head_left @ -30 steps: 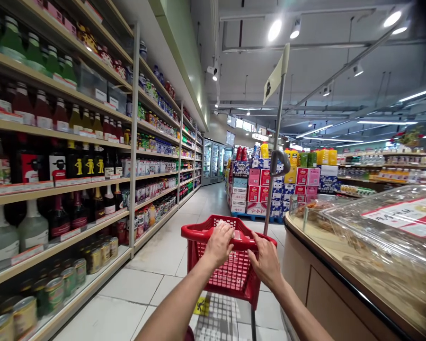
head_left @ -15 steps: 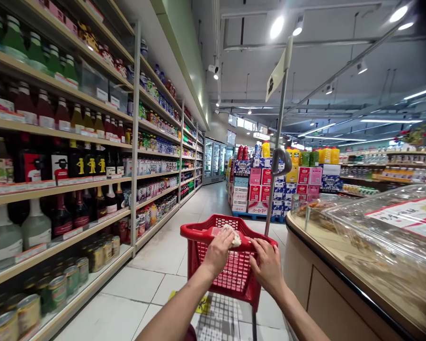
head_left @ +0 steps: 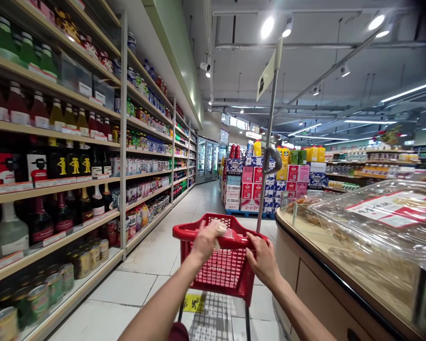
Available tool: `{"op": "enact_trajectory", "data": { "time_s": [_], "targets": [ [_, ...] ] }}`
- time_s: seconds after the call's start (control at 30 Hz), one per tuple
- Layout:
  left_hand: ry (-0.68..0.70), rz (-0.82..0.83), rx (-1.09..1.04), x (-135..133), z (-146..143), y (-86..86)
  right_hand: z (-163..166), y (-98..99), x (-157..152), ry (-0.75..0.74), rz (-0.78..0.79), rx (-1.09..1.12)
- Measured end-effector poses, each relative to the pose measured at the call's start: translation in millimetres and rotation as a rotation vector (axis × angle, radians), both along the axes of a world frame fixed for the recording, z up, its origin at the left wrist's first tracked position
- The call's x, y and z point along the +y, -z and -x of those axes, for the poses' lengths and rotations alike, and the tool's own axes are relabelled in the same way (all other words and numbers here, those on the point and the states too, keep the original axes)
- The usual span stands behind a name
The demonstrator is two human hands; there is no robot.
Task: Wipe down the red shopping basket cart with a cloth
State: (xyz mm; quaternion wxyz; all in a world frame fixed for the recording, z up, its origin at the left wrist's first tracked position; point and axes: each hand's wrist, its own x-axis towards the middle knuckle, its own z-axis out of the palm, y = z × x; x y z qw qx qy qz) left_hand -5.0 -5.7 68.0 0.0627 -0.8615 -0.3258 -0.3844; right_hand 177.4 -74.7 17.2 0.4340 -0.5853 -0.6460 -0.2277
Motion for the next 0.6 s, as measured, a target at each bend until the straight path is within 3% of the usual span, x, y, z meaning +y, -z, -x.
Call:
{"op": "enact_trajectory", "data": {
  "time_s": [0.1, 0.27, 0.43, 0.6],
  "targets": [
    [-0.069, 0.037, -0.040, 2, 1, -9.4, 2, -1.7, 0, -0.019, -0.009, 0.018],
    [0.079, 0.008, 0.059, -9, -21, -0.1, 0, 3.5, 0, -0.032, -0.054, 0.077],
    [-0.124, 0.016, -0.082, -10, -2, -2.2, 4, 6.3, -2, -0.030, -0.070, 0.120],
    [0.074, -0.032, 0.030, -24, -23, 6.6, 6, 5.4, -1, -0.050, -0.072, 0.129]
  ]
}}
